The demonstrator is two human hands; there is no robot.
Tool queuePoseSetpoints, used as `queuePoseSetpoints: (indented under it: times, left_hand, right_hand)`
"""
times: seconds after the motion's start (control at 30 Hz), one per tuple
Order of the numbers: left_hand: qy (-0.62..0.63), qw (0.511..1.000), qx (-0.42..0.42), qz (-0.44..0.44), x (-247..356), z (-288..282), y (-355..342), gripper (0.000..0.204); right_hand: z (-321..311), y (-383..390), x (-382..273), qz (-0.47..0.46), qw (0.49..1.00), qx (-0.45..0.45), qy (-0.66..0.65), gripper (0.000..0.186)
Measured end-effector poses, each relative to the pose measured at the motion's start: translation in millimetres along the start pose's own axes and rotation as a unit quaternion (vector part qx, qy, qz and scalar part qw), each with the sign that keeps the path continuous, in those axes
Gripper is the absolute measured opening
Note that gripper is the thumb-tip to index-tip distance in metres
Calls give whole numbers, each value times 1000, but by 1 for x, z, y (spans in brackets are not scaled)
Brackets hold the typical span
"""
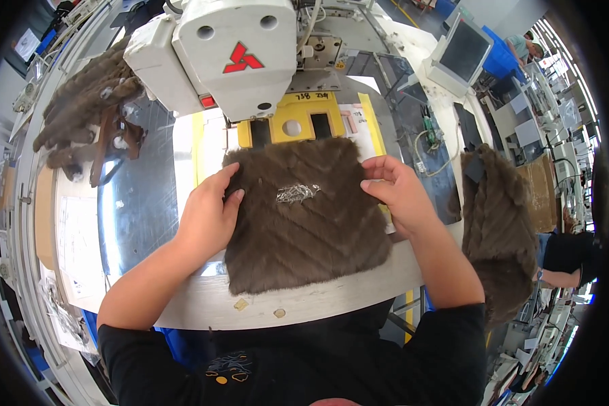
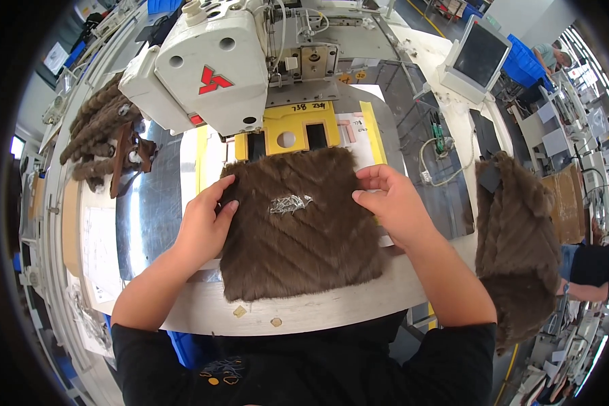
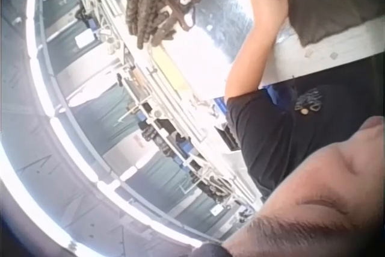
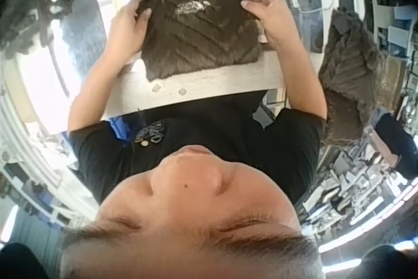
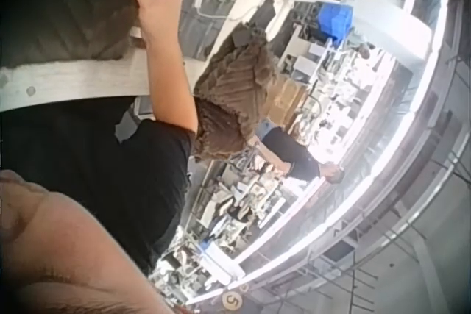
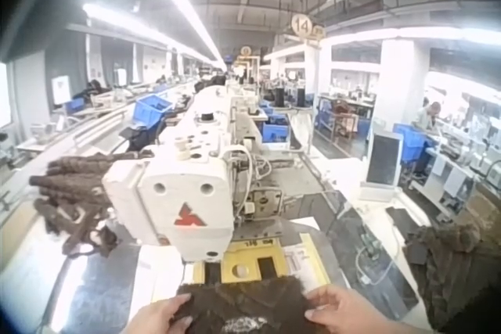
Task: Sewing and assembling fur-like fabric components using an industrial sewing machine.
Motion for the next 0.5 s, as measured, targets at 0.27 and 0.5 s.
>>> queuePoseSetpoints:
  times: [0.27,0.5]
  left_hand:
    - [-12,1000,-5,16,-1,5,-19,44]
    - [-51,999,1,4,-14,9,-46,44]
  right_hand:
    - [12,-21,-13,-101,964,9,246,36]
    - [26,-43,-35,-179,923,25,339,37]
Point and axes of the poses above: each hand's wrist, its own y-axis away from the middle knuckle, its own z-axis out of the palm, x = y × z, the point moved 6 cm from there along -y, towards the middle knuckle, and after that the axes turned 12 degrees about x, right-handed, at the moved point
